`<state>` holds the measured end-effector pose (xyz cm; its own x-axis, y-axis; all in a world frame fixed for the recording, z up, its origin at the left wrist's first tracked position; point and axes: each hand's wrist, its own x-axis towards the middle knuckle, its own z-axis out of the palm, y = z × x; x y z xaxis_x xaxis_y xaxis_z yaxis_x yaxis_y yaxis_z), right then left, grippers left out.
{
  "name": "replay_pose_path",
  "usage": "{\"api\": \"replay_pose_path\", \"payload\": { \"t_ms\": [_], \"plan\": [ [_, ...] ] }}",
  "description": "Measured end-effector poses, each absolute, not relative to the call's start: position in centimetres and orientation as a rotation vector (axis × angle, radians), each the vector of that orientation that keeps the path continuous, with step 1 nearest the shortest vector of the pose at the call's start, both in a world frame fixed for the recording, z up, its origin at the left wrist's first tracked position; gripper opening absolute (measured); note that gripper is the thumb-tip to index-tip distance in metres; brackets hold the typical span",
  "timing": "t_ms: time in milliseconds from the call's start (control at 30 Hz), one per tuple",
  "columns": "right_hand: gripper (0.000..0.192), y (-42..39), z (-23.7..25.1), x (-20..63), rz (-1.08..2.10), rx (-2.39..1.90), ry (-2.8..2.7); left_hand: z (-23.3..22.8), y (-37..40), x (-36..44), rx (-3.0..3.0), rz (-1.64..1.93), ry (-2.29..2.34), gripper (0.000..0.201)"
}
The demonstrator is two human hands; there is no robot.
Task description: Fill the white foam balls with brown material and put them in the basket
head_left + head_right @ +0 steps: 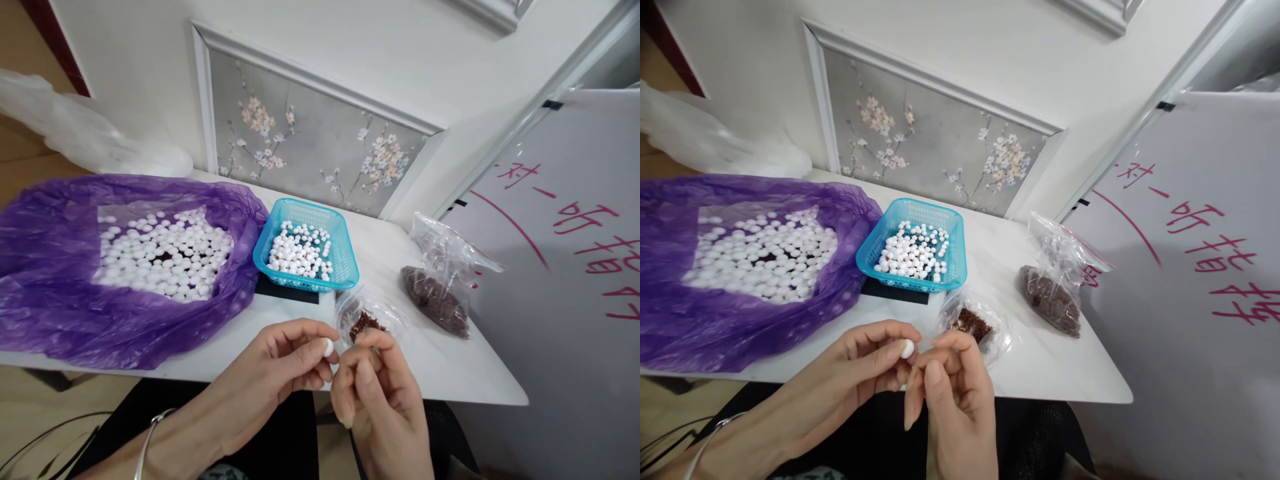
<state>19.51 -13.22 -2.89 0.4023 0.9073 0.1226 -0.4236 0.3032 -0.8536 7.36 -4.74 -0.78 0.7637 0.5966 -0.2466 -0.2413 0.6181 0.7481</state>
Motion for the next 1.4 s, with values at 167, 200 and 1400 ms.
{"api": "replay_pose_path", "payload": {
  "t_ms": [167,200,1400],
  "plan": [
    [0.010,-13.3,-3.4,19.3,0.933,-0.865,-0.725,-0.8,-4.6,7.2,0.771,0.537,0.518,0.021],
    [0.010,-13.3,-3.5,19.3,0.898,-0.878,-0.748,-0.9,-4.6,7.2,0.767,0.540,0.514,0.021],
    [0.016,-12.8,-2.6,17.0,0.457,-1.156,-1.014,-1.7,-4.5,6.3,0.970,0.664,0.417,0.011]
  ]
}}
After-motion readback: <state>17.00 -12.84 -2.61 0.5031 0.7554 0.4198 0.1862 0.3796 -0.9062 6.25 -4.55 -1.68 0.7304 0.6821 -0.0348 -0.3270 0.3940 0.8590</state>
